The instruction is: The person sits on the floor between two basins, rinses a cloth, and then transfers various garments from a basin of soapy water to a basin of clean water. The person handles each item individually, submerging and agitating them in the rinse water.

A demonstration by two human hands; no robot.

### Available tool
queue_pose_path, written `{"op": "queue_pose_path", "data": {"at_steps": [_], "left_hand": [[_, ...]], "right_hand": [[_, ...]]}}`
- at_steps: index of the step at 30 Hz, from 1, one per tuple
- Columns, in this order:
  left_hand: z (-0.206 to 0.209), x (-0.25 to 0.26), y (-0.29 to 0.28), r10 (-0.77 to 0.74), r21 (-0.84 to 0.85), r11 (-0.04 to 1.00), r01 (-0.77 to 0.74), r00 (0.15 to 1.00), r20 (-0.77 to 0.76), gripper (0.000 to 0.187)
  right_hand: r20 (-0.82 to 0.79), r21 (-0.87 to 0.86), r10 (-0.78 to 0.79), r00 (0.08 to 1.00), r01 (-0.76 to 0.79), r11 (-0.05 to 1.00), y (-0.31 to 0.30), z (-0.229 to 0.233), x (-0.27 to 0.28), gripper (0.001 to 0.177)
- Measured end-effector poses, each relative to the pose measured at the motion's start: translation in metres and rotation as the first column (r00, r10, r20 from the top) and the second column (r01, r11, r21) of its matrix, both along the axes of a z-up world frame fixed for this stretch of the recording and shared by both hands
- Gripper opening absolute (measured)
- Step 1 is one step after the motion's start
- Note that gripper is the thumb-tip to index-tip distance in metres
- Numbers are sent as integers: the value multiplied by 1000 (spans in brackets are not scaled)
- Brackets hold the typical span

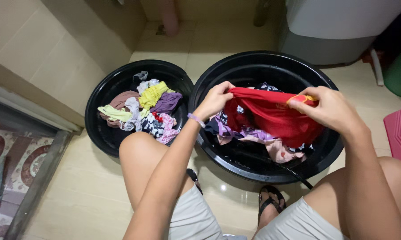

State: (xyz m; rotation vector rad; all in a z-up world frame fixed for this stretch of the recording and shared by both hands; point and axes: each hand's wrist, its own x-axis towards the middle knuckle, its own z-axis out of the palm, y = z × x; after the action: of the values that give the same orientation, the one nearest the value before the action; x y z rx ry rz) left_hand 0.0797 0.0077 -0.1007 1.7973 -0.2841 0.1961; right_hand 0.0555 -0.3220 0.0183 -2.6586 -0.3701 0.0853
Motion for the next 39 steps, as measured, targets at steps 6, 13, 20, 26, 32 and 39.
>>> {"op": "queue_pose_path", "data": {"at_steps": [6,13,20,26,32,39], "left_hand": [[57,-33,-4,108,356,919,-169,977,185,36],[52,-21,17,219,605,643,-469,870,441,22],[42,-12,35,442,537,698,-475,875,199,17],[9,7,23,375,460,814,-354,926,48,23],[42,19,17,309,37,936,-351,866,394,27],[-22,35,44,141,338,919,-204,969,203,38]], "right_hand": [[411,-4,3,912,-1,1000,-17,-16,10,26],[179,326,-135,975,71,943,-20,-31,19,34],[-72,300,161,984,-133,945,-32,-25,27,56],[240,338,-116,964,29,941,-32,-31,41,45],[645,505,-273,713,-130,853,-25,-17,57,43],[494,60,-75,866,52,997,-24,-83,72,23]]}}
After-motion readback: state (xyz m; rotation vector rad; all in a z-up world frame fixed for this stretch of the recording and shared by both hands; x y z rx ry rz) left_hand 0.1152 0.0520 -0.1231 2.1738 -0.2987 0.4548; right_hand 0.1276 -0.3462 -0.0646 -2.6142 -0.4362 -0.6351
